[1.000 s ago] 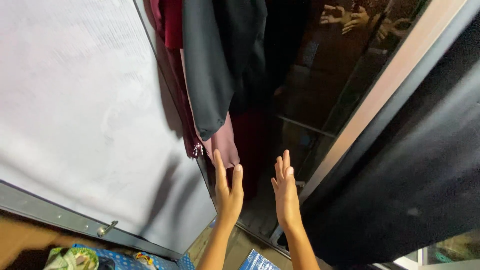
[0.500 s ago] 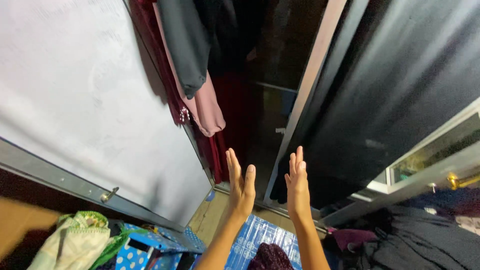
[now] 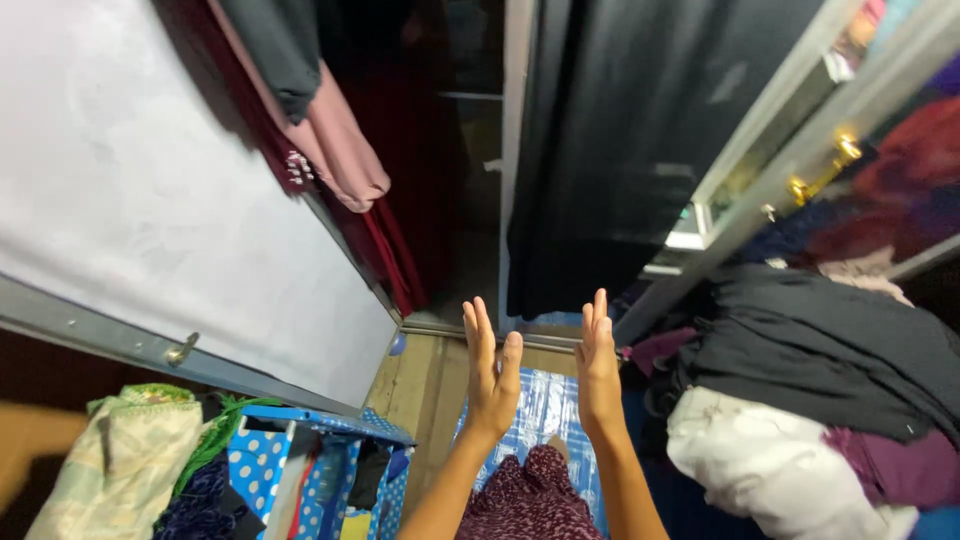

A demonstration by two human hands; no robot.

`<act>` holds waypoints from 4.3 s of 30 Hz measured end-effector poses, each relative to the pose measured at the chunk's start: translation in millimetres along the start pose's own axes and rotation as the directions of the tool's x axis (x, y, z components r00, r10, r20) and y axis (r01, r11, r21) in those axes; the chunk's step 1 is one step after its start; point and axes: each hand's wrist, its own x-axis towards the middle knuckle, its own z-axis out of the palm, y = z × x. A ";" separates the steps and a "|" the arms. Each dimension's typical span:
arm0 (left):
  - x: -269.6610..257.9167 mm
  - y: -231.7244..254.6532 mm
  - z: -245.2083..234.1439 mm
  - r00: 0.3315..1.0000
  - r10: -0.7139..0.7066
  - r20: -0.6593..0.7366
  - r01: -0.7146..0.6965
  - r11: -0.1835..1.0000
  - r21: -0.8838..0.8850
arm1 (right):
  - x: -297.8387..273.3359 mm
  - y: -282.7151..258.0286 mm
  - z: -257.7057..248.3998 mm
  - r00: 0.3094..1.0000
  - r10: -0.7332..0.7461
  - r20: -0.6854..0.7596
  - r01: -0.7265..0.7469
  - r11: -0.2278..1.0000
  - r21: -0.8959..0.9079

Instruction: Hanging various pieces of clothing on hangers and placing them in a wardrobe.

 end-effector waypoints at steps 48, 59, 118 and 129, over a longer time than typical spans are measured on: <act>-90.0 -92.2 507.9 0.932 0.138 0.334 -0.226 0.944 0.239 | 10.6 74.0 -638.6 0.729 0.289 -0.621 -0.177 0.955 0.236; -63.8 -125.3 536.3 0.813 0.205 0.545 -0.493 0.740 0.458 | 22.1 111.1 -688.6 0.651 0.445 -0.615 -0.157 0.871 0.465; -74.5 107.9 223.5 0.955 0.263 0.138 -0.206 0.922 -0.329 | 70.0 -8.3 -344.2 0.957 -0.264 0.116 0.240 0.503 -0.830; -29.7 48.2 114.4 0.939 0.207 0.275 -0.085 0.914 -0.396 | 111.3 57.8 -321.6 0.848 -0.489 -0.204 0.333 0.791 -0.513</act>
